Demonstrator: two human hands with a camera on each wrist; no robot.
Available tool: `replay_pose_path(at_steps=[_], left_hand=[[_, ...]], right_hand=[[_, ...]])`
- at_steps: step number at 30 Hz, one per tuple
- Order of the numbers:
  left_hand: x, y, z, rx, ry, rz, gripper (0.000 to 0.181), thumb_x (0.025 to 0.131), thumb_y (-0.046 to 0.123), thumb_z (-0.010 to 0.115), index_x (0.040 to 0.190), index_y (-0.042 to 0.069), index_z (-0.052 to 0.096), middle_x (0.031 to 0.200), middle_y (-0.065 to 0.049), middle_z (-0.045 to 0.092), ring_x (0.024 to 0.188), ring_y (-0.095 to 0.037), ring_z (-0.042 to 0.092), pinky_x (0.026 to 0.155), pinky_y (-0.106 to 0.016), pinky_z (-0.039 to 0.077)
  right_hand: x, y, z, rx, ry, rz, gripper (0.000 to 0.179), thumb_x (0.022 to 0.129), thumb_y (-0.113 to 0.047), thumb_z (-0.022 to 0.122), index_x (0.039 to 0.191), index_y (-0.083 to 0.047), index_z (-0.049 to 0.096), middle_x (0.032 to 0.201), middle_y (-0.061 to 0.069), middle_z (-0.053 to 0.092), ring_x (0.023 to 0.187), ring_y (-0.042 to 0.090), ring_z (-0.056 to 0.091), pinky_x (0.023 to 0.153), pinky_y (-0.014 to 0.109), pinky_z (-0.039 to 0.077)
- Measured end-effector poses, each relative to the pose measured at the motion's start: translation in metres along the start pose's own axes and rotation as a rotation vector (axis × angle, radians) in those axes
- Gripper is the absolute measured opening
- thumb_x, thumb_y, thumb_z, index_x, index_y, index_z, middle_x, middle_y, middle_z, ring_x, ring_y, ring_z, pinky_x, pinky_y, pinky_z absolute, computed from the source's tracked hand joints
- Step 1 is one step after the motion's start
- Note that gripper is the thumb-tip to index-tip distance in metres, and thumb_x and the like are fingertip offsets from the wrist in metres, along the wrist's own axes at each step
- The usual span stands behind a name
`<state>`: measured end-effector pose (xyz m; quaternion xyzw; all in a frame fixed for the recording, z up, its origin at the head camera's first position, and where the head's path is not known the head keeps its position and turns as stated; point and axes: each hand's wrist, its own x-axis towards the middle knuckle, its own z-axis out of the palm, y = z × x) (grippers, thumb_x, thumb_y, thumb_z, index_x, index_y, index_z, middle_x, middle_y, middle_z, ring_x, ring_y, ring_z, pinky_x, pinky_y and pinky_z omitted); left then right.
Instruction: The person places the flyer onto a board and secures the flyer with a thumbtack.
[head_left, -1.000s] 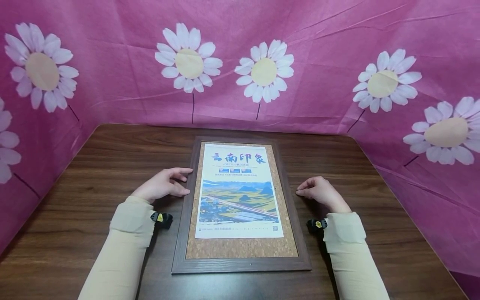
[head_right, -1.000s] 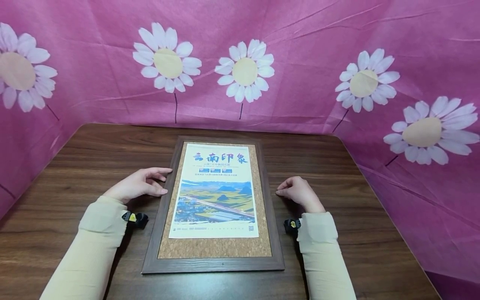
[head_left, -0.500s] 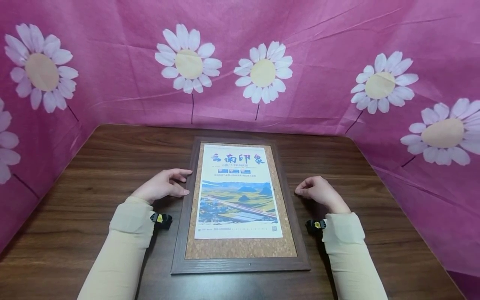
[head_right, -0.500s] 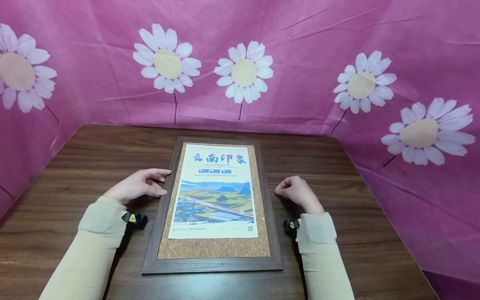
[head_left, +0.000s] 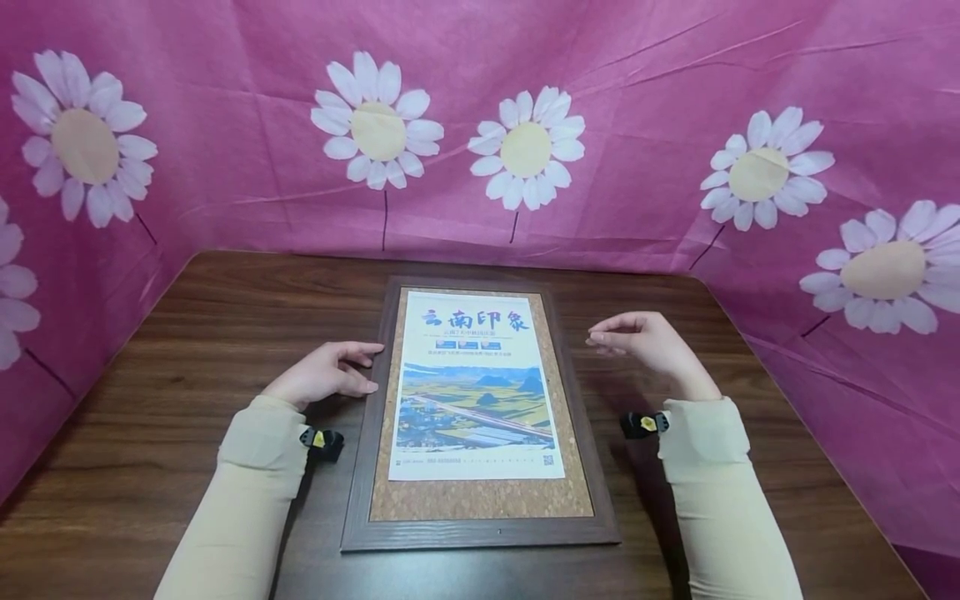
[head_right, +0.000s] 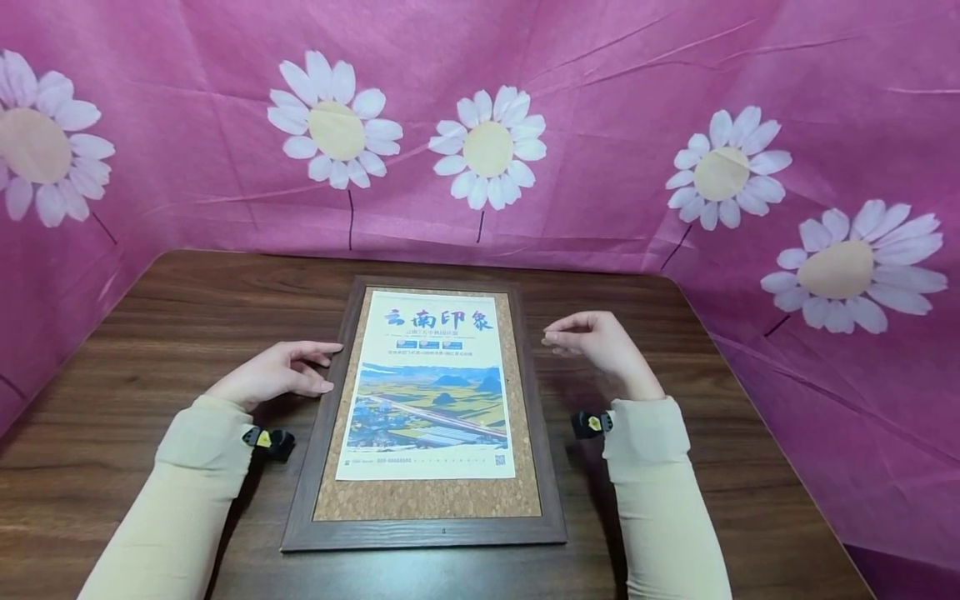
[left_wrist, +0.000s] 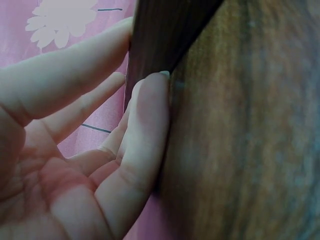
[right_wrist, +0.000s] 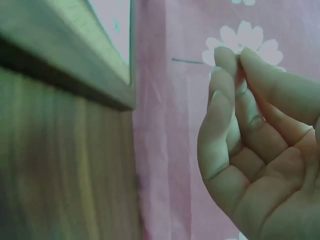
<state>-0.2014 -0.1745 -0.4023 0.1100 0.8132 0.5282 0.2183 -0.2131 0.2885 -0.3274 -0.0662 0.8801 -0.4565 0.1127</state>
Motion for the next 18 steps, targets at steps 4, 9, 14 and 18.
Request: replay_pose_path(at_steps=[4,9,14,18], left_hand=[[0.000,-0.001,0.000,-0.001,-0.001,0.004,0.068,0.088,0.004,0.071,0.148,-0.002,0.041,0.130,-0.029,0.048,0.088,-0.013,0.061,0.078,-0.023,0.056],[0.000,-0.001,-0.001,0.005,0.002,-0.003,0.068,0.088,0.005,0.072,0.148,0.000,0.042,0.130,-0.028,0.049,0.090,-0.016,0.060,0.078,-0.024,0.057],[0.000,-0.001,-0.001,-0.006,0.002,-0.007,0.068,0.088,0.005,0.072,0.148,0.000,0.042,0.131,-0.028,0.048,0.091,-0.016,0.061,0.079,-0.024,0.057],[0.000,0.000,-0.001,-0.011,0.003,-0.012,0.068,0.088,0.004,0.072,0.148,0.000,0.042,0.131,-0.029,0.048,0.091,-0.016,0.061,0.080,-0.025,0.057]], right_hand=[[0.011,-0.014,-0.003,0.005,-0.020,-0.002,0.036,0.098,-0.017,0.064,0.121,0.010,0.063,0.101,0.000,0.076,0.086,0.009,0.072,0.085,0.033,0.059],[0.023,-0.032,-0.004,-0.006,-0.034,-0.014,0.032,0.097,-0.016,0.063,0.118,0.007,0.066,0.098,-0.001,0.077,0.082,0.009,0.070,0.080,0.029,0.058],[0.032,-0.052,-0.001,0.039,-0.068,-0.046,0.030,0.097,-0.011,0.062,0.117,0.011,0.064,0.093,-0.002,0.076,0.080,0.009,0.070,0.078,0.028,0.058],[0.042,-0.065,0.002,0.027,-0.094,-0.055,0.030,0.098,-0.008,0.059,0.120,0.013,0.062,0.096,0.000,0.076,0.082,0.010,0.071,0.080,0.028,0.058]])
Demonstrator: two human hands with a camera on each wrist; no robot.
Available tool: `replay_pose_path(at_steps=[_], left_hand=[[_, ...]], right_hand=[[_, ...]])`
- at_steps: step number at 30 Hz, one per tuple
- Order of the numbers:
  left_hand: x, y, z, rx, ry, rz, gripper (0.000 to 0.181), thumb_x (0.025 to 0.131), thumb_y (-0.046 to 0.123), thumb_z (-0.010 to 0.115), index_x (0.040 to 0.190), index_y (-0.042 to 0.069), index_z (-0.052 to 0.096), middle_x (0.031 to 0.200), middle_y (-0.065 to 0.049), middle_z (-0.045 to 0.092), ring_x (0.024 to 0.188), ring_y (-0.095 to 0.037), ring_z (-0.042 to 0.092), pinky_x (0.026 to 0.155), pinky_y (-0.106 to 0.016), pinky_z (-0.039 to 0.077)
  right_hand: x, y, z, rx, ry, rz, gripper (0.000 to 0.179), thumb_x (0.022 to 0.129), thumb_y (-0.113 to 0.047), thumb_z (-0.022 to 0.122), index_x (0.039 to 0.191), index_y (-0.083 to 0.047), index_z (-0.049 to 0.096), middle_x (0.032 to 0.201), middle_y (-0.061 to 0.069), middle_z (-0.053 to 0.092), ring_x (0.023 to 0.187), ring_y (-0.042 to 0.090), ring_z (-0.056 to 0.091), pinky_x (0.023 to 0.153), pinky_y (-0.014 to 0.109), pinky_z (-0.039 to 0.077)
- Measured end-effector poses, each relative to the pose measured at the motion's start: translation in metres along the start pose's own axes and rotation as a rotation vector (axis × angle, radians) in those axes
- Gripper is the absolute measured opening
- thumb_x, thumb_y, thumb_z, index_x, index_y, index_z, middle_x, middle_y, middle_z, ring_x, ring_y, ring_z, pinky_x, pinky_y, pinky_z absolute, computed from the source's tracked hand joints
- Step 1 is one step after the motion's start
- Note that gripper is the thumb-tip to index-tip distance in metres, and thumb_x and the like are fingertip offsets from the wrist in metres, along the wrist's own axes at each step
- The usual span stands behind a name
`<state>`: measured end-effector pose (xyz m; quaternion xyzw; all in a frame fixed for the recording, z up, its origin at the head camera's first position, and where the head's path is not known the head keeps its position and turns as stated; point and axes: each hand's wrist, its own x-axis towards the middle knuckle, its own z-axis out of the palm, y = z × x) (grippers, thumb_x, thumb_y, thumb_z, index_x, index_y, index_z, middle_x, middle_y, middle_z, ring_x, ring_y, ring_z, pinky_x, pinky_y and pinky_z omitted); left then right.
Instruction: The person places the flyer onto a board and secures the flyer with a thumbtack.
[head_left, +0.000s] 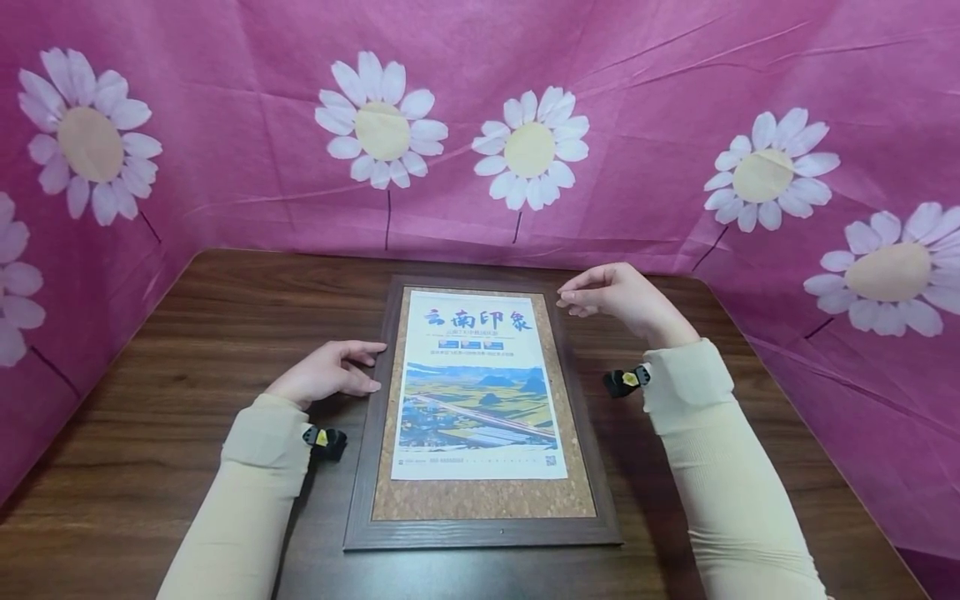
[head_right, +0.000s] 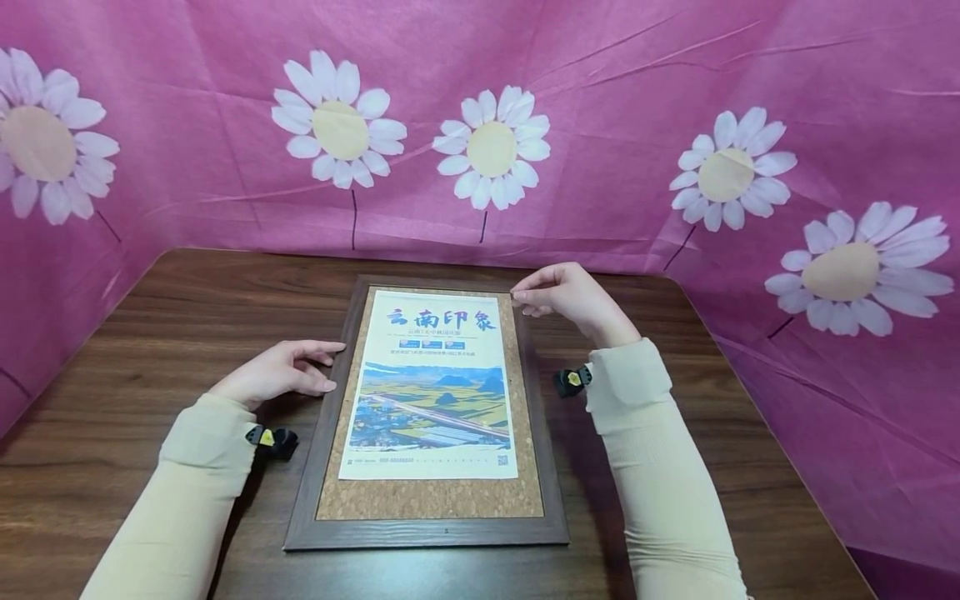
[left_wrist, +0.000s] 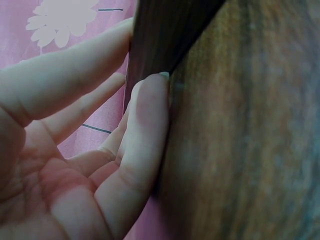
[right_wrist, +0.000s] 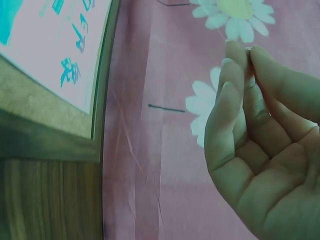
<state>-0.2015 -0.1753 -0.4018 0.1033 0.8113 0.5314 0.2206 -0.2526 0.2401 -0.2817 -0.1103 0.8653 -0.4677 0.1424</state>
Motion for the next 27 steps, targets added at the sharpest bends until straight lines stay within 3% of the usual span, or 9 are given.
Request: replay_pose_path(at_steps=[4,11,21,27], left_hand=[[-0.001,0.000,0.000,-0.031,-0.008,-0.013,0.068,0.088,0.002,0.070,0.149,-0.001,0.040,0.132,-0.030,0.045,0.089,-0.016,0.063,0.081,-0.028,0.058],[0.001,-0.001,0.000,-0.068,-0.021,-0.021,0.066,0.090,-0.003,0.066,0.150,0.000,0.038,0.132,-0.030,0.044,0.086,-0.013,0.066,0.082,-0.032,0.059],[0.001,0.000,0.000,-0.048,-0.020,-0.016,0.064,0.091,-0.002,0.066,0.150,0.000,0.039,0.132,-0.030,0.046,0.087,-0.013,0.067,0.083,-0.033,0.060],[0.000,0.001,-0.001,-0.053,-0.021,-0.004,0.065,0.091,-0.002,0.067,0.149,-0.002,0.039,0.131,-0.031,0.046,0.086,-0.012,0.066,0.082,-0.032,0.060]], right_hand=[[0.014,-0.009,0.005,0.007,-0.021,-0.004,0.027,0.098,-0.008,0.059,0.118,0.010,0.065,0.103,0.007,0.075,0.086,0.013,0.071,0.082,0.030,0.058],[0.040,-0.018,0.017,0.103,-0.029,0.001,0.022,0.095,-0.008,0.064,0.111,0.006,0.070,0.098,0.002,0.075,0.086,0.013,0.069,0.077,0.026,0.058],[0.081,-0.014,0.042,0.170,-0.059,0.062,0.030,0.100,-0.004,0.053,0.125,0.012,0.061,0.111,0.012,0.072,0.084,0.015,0.067,0.082,0.028,0.058],[0.099,-0.009,0.061,0.241,-0.025,0.121,0.029,0.099,-0.007,0.058,0.124,0.007,0.064,0.116,0.019,0.070,0.076,0.014,0.063,0.078,0.027,0.058]])
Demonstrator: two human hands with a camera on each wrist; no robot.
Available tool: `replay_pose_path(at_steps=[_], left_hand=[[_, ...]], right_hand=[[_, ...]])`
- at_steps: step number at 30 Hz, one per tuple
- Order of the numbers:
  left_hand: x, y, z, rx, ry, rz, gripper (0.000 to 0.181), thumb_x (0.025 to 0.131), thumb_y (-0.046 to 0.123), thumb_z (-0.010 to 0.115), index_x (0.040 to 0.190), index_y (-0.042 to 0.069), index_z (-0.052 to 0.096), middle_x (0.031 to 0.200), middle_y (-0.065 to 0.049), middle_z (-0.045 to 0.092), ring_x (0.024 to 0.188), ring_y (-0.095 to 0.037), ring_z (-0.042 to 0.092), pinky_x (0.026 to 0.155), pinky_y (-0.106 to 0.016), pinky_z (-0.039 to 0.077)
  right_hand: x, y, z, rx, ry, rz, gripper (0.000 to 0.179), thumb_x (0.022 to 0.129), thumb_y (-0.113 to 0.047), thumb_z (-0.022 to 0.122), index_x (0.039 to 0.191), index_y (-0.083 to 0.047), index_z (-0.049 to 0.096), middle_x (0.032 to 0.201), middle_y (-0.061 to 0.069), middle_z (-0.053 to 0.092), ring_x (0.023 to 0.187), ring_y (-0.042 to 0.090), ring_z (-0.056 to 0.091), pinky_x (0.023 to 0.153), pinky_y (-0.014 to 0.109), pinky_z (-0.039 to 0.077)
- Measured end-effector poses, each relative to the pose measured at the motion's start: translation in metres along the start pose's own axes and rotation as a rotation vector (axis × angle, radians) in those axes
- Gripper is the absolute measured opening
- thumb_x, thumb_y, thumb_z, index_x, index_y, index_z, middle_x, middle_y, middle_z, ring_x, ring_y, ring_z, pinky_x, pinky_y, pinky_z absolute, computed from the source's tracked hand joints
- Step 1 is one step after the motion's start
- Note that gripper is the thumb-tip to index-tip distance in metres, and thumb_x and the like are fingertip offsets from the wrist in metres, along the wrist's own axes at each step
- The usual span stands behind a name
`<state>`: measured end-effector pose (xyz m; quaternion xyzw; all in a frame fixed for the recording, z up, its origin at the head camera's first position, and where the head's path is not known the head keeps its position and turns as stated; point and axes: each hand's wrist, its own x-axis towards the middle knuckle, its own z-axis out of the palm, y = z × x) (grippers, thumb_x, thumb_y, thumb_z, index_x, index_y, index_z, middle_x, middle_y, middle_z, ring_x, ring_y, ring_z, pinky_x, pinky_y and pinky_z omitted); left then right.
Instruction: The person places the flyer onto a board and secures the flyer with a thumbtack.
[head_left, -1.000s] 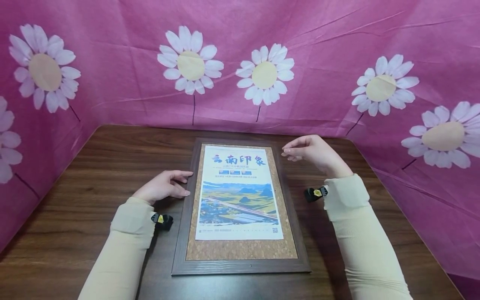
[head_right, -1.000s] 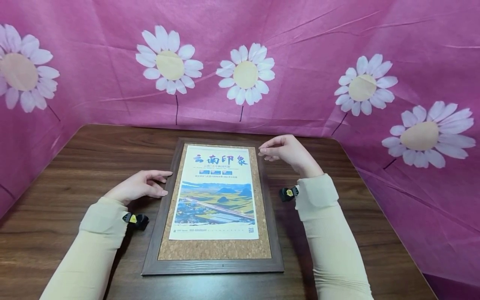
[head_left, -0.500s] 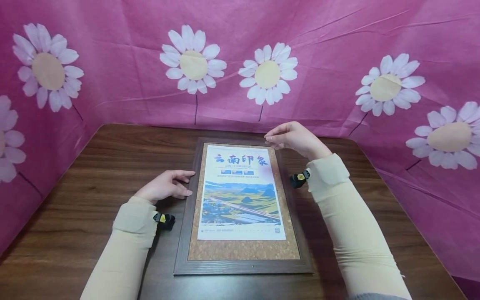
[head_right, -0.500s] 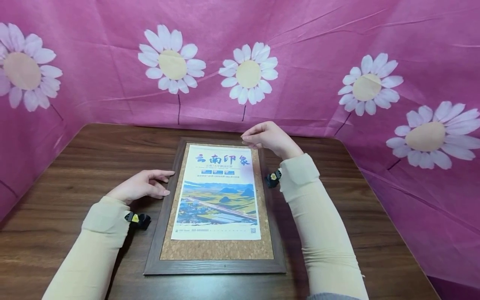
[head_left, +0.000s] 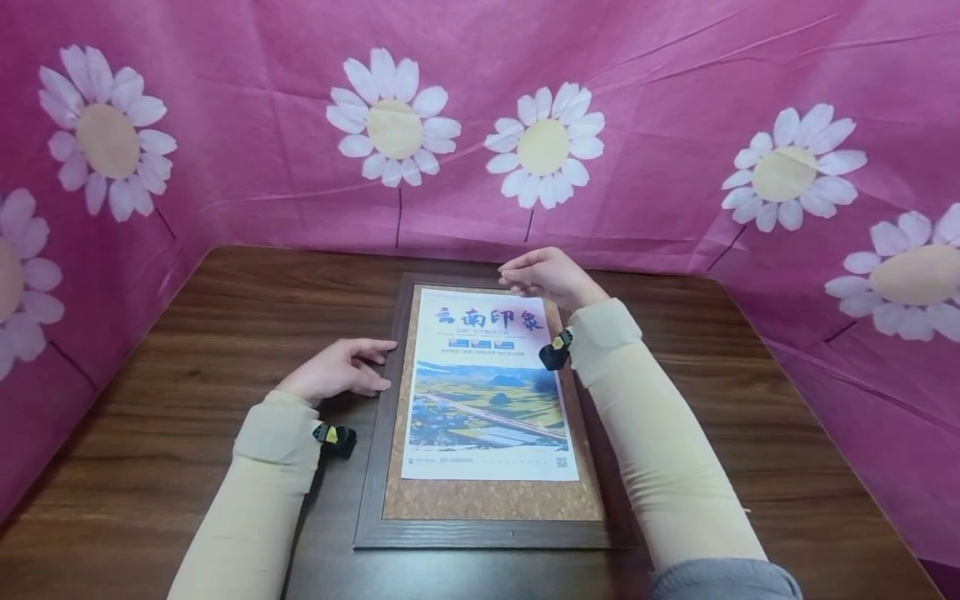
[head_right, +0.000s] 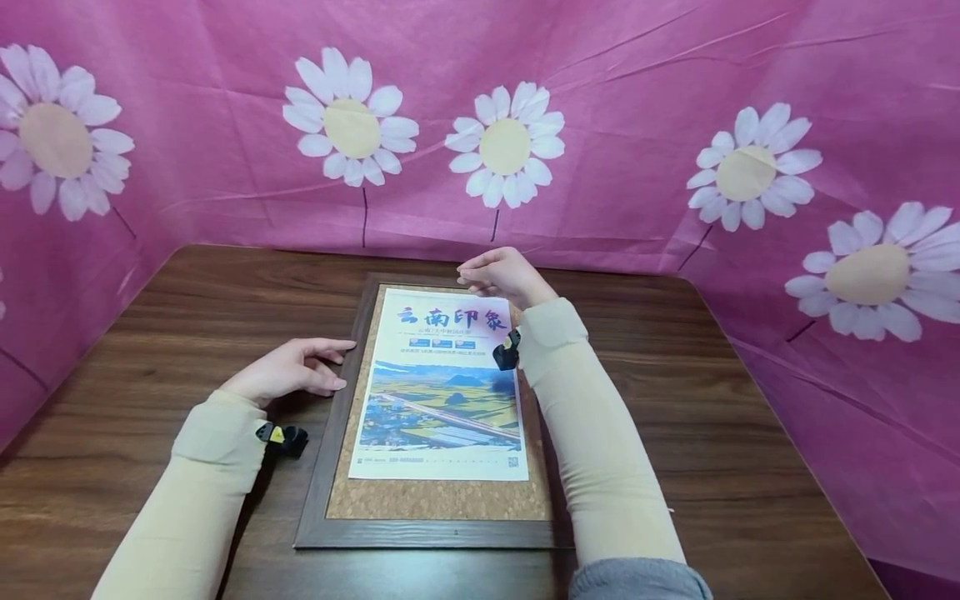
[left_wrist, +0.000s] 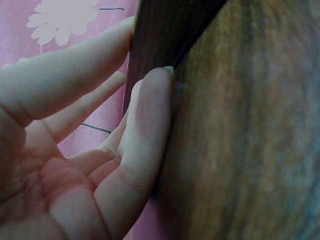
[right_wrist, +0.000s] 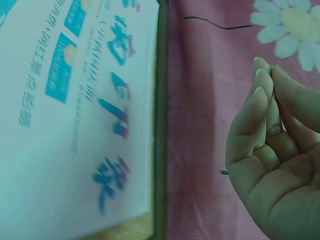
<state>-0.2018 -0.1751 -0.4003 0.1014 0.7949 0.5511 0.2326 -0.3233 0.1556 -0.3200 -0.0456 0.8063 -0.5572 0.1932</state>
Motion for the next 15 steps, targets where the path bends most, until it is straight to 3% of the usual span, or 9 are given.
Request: replay_pose_path(at_steps=[4,10,15], left_hand=[[0.000,0.000,0.000,-0.009,-0.005,0.006,0.065,0.090,-0.002,0.067,0.149,-0.003,0.039,0.131,-0.031,0.045,0.085,-0.011,0.066,0.081,-0.031,0.060],[0.001,-0.001,0.000,-0.014,-0.001,-0.013,0.065,0.090,-0.003,0.066,0.149,-0.001,0.039,0.131,-0.030,0.045,0.085,-0.011,0.066,0.081,-0.031,0.060],[0.003,-0.002,-0.001,-0.015,0.005,-0.025,0.065,0.090,-0.003,0.067,0.150,0.001,0.040,0.131,-0.029,0.045,0.085,-0.013,0.067,0.081,-0.031,0.060]], right_hand=[[0.010,0.008,0.009,0.032,0.033,0.071,0.032,0.097,-0.009,0.062,0.126,0.006,0.064,0.117,0.019,0.070,0.073,0.014,0.061,0.079,0.027,0.057],[0.024,0.026,0.021,0.058,0.055,0.170,0.032,0.095,-0.009,0.066,0.124,0.005,0.066,0.094,0.005,0.073,0.070,0.012,0.057,0.068,0.022,0.052],[0.028,0.038,0.030,0.140,0.052,0.230,0.032,0.095,-0.008,0.065,0.124,0.006,0.064,0.081,0.005,0.070,0.060,0.009,0.055,0.059,0.019,0.050]])
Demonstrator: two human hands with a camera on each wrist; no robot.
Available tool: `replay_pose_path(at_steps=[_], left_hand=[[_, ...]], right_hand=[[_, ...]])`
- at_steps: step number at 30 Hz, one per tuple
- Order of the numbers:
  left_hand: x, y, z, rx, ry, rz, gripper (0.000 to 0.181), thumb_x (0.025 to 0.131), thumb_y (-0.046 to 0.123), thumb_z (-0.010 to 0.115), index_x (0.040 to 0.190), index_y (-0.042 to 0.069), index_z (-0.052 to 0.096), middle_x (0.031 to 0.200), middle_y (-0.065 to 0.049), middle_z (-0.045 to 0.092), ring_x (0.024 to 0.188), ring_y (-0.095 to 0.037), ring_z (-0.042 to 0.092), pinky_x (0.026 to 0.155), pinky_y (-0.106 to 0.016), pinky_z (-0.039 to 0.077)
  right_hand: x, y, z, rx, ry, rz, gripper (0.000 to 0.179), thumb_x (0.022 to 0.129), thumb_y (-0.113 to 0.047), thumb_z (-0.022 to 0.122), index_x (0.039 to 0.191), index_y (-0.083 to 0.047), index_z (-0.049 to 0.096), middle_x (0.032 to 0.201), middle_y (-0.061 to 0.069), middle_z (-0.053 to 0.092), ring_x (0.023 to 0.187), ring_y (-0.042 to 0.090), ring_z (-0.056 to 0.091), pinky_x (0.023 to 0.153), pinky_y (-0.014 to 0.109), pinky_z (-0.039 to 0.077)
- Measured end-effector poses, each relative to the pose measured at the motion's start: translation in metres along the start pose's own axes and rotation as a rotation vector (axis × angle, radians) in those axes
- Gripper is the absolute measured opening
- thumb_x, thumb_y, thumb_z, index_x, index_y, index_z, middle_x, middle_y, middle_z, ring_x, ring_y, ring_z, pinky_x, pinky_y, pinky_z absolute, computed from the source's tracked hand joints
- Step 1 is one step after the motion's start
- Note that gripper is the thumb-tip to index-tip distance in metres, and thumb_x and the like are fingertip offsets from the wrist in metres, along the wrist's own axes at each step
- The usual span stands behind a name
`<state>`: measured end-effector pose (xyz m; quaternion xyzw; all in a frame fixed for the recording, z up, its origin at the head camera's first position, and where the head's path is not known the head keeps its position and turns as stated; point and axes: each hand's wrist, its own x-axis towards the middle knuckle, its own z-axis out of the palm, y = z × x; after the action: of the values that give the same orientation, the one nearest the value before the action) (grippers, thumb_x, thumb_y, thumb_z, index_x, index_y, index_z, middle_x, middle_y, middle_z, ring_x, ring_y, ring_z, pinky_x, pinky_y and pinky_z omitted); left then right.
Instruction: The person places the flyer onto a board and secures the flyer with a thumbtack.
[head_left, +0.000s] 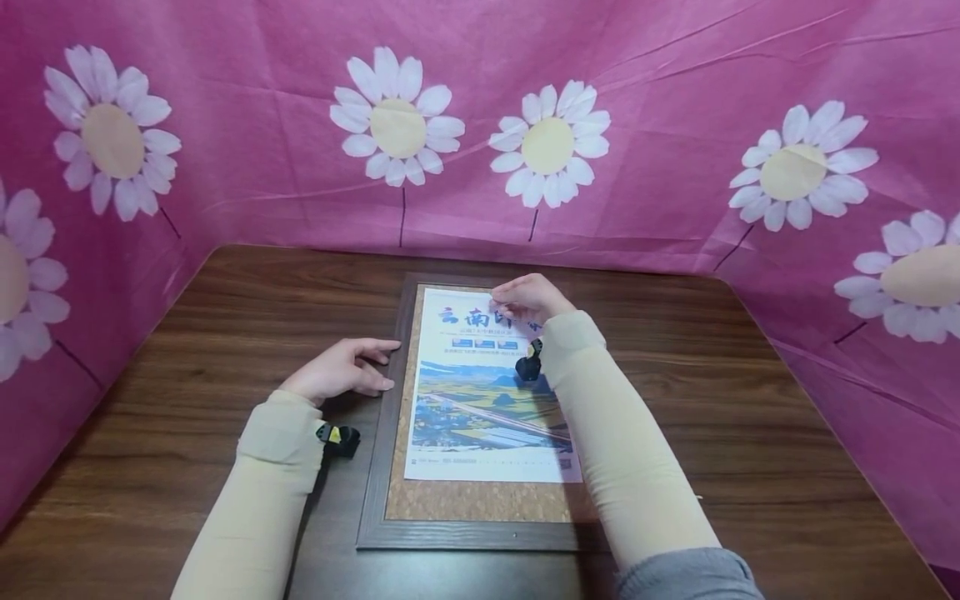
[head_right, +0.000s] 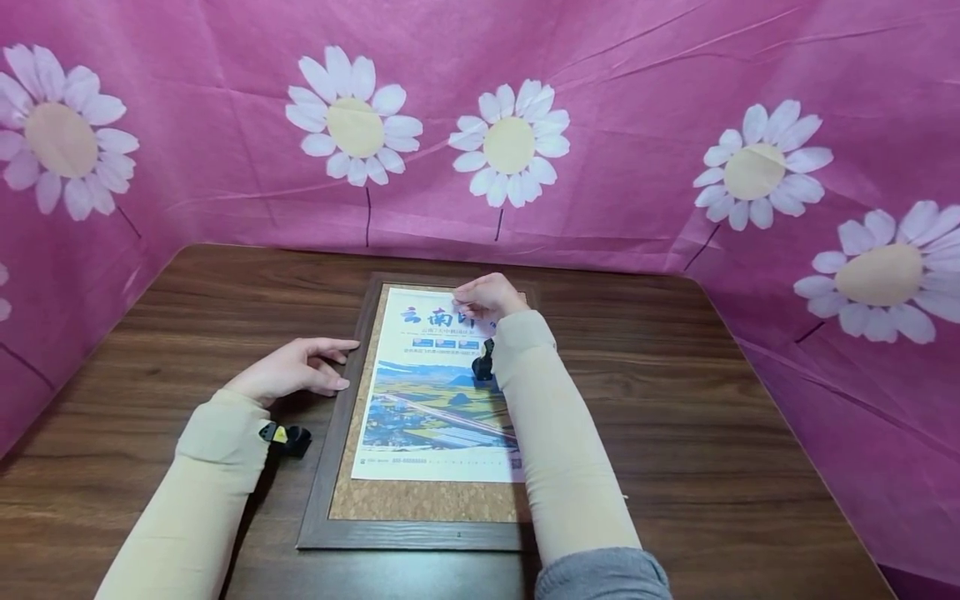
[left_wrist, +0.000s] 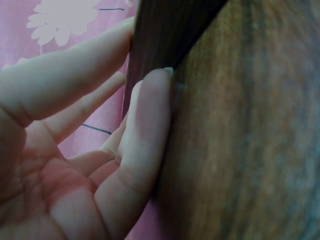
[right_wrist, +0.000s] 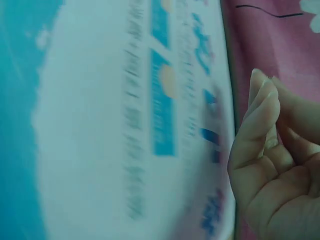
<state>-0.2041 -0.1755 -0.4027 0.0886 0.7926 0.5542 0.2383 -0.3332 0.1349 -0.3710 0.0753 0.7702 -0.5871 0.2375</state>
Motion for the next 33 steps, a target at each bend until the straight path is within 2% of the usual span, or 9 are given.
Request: replay_pose_path(at_steps=[5,13,22,33], left_hand=[[0.002,-0.002,0.000,-0.012,-0.013,0.020,0.067,0.090,-0.002,0.067,0.150,-0.001,0.038,0.131,-0.031,0.045,0.085,-0.011,0.067,0.082,-0.032,0.060],[0.003,-0.003,-0.001,-0.020,-0.008,0.014,0.067,0.090,-0.003,0.067,0.150,-0.001,0.038,0.130,-0.030,0.046,0.084,-0.011,0.067,0.082,-0.032,0.060],[0.003,-0.002,-0.001,-0.035,-0.012,0.016,0.067,0.090,-0.004,0.067,0.150,-0.002,0.038,0.130,-0.030,0.045,0.085,-0.011,0.068,0.082,-0.031,0.060],[0.002,-0.002,-0.001,-0.018,-0.007,0.007,0.066,0.090,-0.003,0.066,0.150,0.000,0.039,0.131,-0.030,0.045,0.085,-0.011,0.067,0.082,-0.031,0.060]], right_hand=[[0.003,0.006,0.006,0.071,0.046,0.058,0.032,0.094,-0.006,0.066,0.124,0.005,0.063,0.075,0.004,0.069,0.056,0.006,0.059,0.058,0.017,0.054],[0.006,0.007,0.011,0.089,0.066,0.055,0.028,0.093,-0.003,0.067,0.120,0.006,0.064,0.073,0.003,0.067,0.055,0.007,0.059,0.057,0.017,0.054],[0.005,0.005,0.019,0.100,0.125,0.066,0.013,0.092,0.001,0.066,0.105,0.005,0.065,0.065,0.005,0.063,0.050,0.008,0.053,0.050,0.017,0.048],[0.005,0.003,0.024,0.051,0.173,0.080,0.012,0.092,0.000,0.066,0.104,0.004,0.066,0.071,0.006,0.064,0.051,0.010,0.054,0.052,0.018,0.050]])
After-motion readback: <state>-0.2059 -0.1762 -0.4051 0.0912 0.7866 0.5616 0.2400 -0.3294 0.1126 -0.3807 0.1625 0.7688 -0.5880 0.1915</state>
